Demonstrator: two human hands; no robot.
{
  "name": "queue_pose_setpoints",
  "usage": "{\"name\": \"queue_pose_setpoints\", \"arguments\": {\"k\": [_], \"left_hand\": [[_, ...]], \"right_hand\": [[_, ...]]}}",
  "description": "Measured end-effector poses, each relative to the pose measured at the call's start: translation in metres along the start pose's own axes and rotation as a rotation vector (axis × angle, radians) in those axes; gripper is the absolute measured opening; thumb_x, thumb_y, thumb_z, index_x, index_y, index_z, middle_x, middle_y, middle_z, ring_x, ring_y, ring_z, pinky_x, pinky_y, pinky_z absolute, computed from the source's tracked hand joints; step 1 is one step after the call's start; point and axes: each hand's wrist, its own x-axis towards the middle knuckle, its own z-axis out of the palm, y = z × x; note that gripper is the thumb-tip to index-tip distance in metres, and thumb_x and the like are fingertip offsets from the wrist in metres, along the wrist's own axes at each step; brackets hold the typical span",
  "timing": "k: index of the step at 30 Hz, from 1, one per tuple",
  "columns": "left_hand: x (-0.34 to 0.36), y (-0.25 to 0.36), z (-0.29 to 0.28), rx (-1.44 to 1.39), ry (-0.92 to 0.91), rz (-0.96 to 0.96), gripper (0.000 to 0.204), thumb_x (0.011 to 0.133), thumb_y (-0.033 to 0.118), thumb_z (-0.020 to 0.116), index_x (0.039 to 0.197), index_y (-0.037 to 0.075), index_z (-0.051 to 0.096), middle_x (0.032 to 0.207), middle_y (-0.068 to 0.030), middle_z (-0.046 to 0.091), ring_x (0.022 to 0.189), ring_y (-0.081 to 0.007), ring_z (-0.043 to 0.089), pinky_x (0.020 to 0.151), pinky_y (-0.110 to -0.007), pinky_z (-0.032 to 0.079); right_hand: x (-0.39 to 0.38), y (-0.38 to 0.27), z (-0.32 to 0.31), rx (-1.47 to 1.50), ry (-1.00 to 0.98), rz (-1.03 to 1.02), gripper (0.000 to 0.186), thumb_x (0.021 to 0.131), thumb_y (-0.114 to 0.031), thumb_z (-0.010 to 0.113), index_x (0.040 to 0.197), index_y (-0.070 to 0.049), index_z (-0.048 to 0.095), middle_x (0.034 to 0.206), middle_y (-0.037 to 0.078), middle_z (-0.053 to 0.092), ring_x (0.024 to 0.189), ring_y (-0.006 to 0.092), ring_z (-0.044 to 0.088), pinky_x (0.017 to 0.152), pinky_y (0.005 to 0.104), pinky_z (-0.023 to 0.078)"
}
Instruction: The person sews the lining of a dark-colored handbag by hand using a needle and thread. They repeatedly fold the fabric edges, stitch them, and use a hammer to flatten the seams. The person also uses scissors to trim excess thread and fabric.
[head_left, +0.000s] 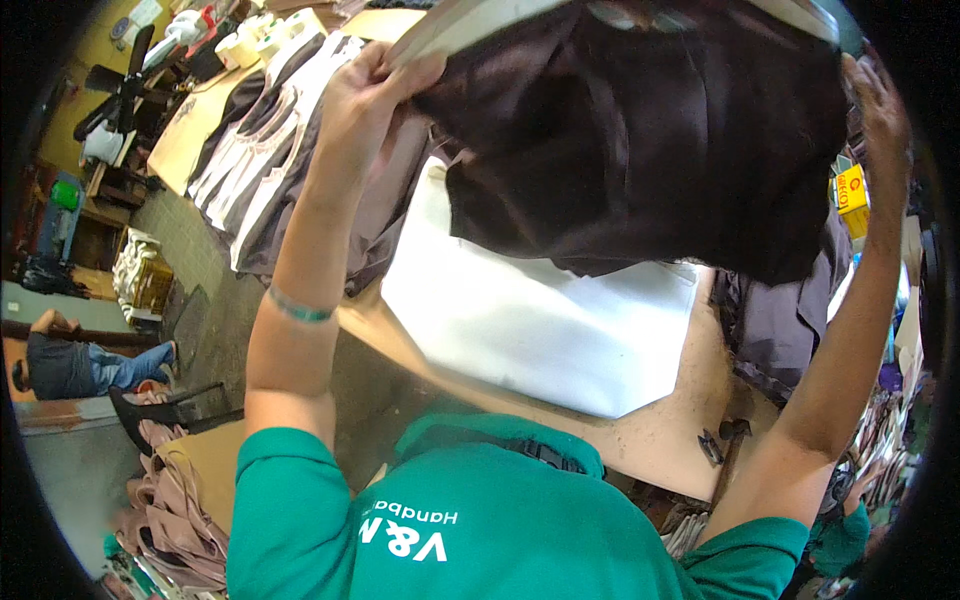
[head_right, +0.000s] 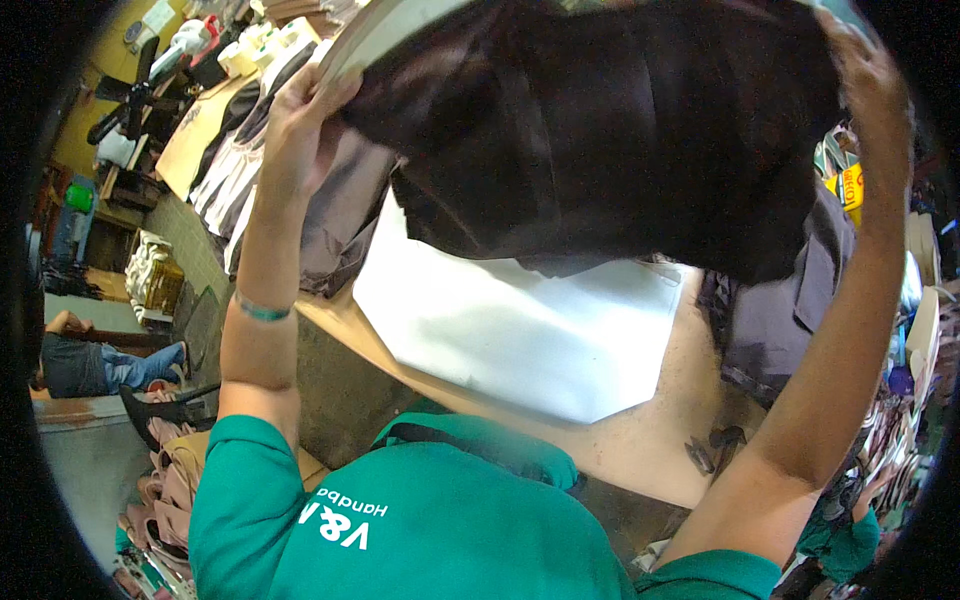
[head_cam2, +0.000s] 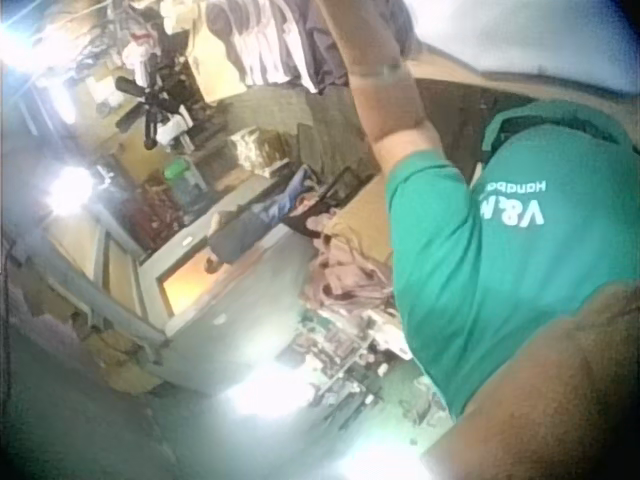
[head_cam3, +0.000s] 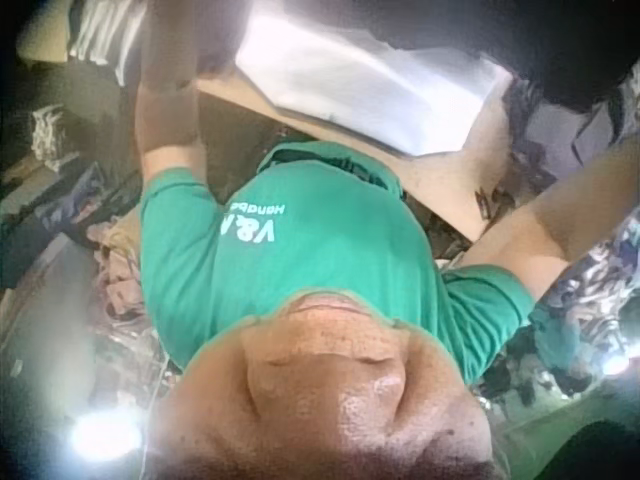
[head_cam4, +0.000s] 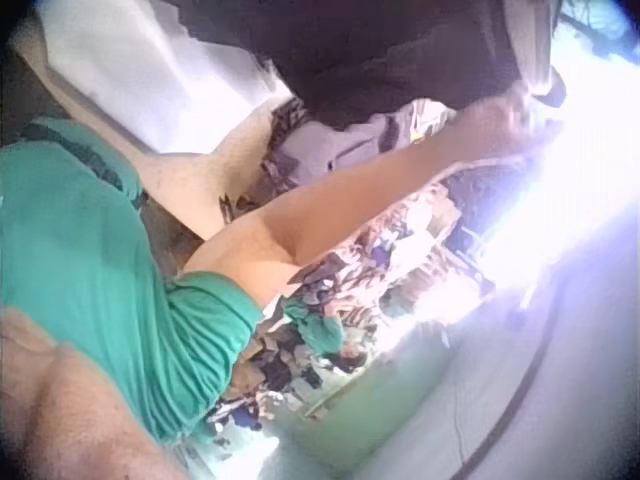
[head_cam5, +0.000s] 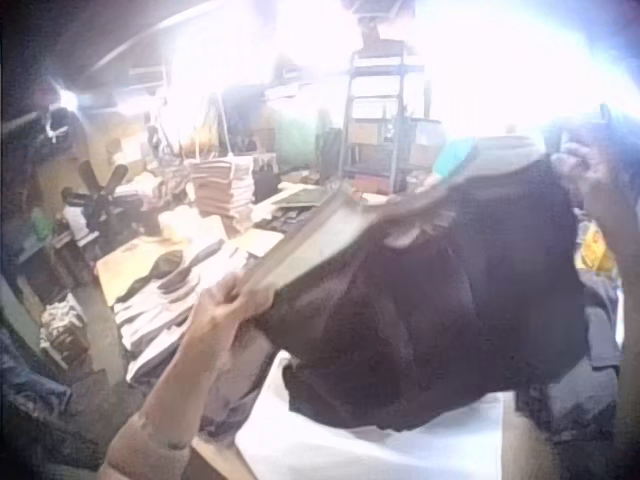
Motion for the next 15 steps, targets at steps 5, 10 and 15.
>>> {"name": "queue_pose_setpoints", "arguments": {"k": [5, 10, 15], "left_hand": [[0.023, -0.059, -0.059, 0.131, -0.007, -0.155, 0.032, 0.08, 0.011, 0.064, 0.109, 0.002, 0.052, 0.095, -0.007, 0.062, 0.085, -0.0114, 0.058, 0.078, -0.025, 0.047], [-0.026, -0.073, -0.086, 0.975, -0.12, -0.093, 0.059, 0.074, 0.02, 0.068, 0.123, 0.003, 0.042, 0.108, -0.018, 0.058, 0.1, -0.0295, 0.057, 0.086, -0.036, 0.044], [-0.058, -0.089, -0.158, 1.324, 0.019, -0.024, 0.026, 0.075, 0.015, 0.064, 0.097, 0.002, 0.059, 0.109, -0.0147, 0.057, 0.102, -0.0298, 0.054, 0.088, -0.035, 0.042]], "right_hand": [[-0.072, -0.148, 0.116, 0.426, -0.367, -0.071, 0.043, 0.08, -0.028, 0.06, 0.116, -0.005, 0.053, 0.117, 0.016, 0.053, 0.112, 0.029, 0.048, 0.095, 0.0341, 0.036], [-0.132, -0.148, 0.164, 0.472, -0.611, 0.07, 0.045, 0.081, -0.022, 0.058, 0.12, -0.002, 0.047, 0.123, 0.018, 0.046, 0.114, 0.0328, 0.044, 0.096, 0.035, 0.034], [-0.146, -0.186, 0.124, 0.418, -0.202, -0.019, 0.033, 0.078, -0.006, 0.059, 0.111, -0.003, 0.054, 0.119, 0.015, 0.051, 0.111, 0.0323, 0.047, 0.095, 0.0396, 0.036]]}}
